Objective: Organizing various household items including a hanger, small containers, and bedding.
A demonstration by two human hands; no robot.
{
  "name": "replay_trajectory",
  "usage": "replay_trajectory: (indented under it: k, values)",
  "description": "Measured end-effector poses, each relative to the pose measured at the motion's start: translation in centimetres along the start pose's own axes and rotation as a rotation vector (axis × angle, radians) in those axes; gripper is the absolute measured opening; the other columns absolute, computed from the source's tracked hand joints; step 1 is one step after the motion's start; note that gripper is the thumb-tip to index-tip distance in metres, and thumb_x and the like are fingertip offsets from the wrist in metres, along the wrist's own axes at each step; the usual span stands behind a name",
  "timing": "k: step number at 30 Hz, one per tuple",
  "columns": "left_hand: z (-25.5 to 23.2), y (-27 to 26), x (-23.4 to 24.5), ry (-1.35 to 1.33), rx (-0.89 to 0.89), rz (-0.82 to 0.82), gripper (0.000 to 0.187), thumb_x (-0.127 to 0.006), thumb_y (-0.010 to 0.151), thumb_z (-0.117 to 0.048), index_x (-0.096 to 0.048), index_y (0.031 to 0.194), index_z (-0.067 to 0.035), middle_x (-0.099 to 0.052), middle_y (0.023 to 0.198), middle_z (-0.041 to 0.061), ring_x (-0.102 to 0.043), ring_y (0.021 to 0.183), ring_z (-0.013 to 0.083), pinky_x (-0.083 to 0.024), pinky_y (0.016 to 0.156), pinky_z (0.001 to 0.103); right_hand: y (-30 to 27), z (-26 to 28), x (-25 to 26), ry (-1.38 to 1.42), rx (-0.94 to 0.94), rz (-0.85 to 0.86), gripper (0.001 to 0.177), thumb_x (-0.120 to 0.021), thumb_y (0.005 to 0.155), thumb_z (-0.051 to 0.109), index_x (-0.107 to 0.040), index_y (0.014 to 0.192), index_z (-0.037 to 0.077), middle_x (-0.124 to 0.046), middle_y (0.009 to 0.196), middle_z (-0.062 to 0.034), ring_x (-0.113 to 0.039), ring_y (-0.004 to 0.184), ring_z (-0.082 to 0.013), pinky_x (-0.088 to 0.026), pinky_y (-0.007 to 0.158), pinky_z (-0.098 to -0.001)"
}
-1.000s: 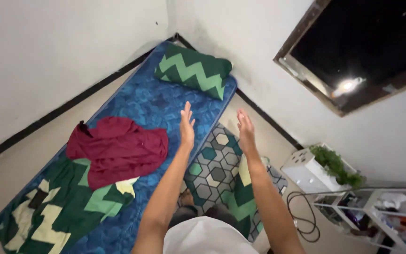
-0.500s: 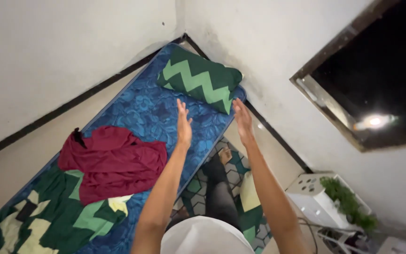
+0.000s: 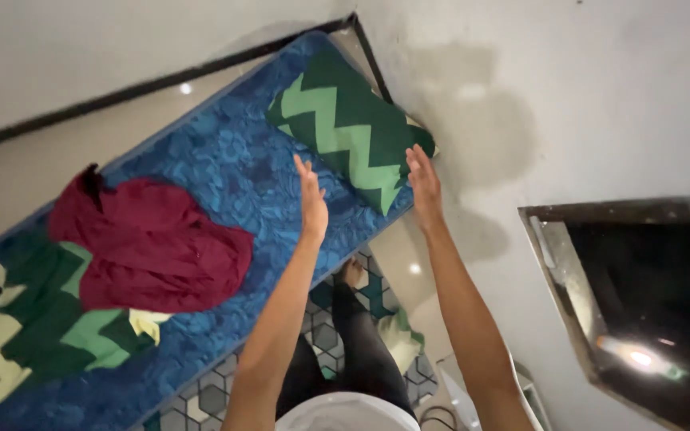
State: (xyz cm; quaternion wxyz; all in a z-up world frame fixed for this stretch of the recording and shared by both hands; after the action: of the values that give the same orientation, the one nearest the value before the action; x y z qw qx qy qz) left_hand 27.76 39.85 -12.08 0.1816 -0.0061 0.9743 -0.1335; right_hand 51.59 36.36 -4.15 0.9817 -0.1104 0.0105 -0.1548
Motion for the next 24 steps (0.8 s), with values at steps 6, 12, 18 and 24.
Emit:
replay_trajectory:
  k: [6,12,18,24]
  values:
    - [-0.3,2.0,-1.9,0.022,-0.033,-0.036,0.079,-0.036,0.104,-0.063,-0.001,0.166,-0.030,-0.013,0.174,0.012,-0.016,0.158,0.0349,-0.023,0.121,0.059,3.2,-0.5,0.5,0.014,-0.036,0.048,0.067,-0.051,0.105,0.045,-0.036,0.159,0.010,-0.045,0.160,-0.0077,-0.038,0.150,-0.0210,-0.027,0.120,-0.0362]
    - [-0.5,3.5,-1.1,0.055,-0.094,-0.097,0.077,-0.032,0.106,-0.064,0.000,0.167,-0.028,-0.014,0.174,0.013,-0.018,0.159,0.0363,-0.025,0.123,0.058,8.6,-7.0,3.2,-0.054,0.262,0.163,0.057,-0.051,0.111,0.037,-0.043,0.158,0.005,-0.053,0.155,-0.0152,-0.050,0.145,-0.0244,-0.037,0.122,-0.0350]
    - [0.3,4.4,-2.6,0.040,-0.041,-0.183,0.075,-0.032,0.105,-0.060,-0.004,0.167,-0.027,-0.015,0.173,0.012,-0.017,0.158,0.0344,-0.024,0.119,0.057,9.9,0.2,1.5,-0.099,0.095,0.196,0.060,-0.050,0.109,0.037,-0.039,0.157,0.005,-0.049,0.159,-0.0130,-0.044,0.149,-0.0233,-0.032,0.121,-0.0367]
    - [5.2,7.3,-4.5,-0.063,-0.011,-0.313,0.072,-0.036,0.105,-0.054,-0.007,0.165,-0.028,-0.017,0.172,0.012,-0.017,0.157,0.0323,-0.021,0.118,0.057,16.3,-1.9,4.4,-0.059,-0.058,0.296,0.070,-0.053,0.104,0.045,-0.034,0.159,0.007,-0.043,0.162,-0.0118,-0.036,0.152,-0.0246,-0.025,0.122,-0.0410]
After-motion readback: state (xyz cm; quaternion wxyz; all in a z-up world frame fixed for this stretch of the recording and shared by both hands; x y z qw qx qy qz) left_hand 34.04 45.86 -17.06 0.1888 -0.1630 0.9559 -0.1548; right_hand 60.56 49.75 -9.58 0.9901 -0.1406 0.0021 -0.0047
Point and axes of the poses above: each hand's wrist, its own y-axis towards the middle knuckle, its own x-axis out of the back of the hand, z = x × y, the point moved 1 cm from there along y, towards the middle knuckle
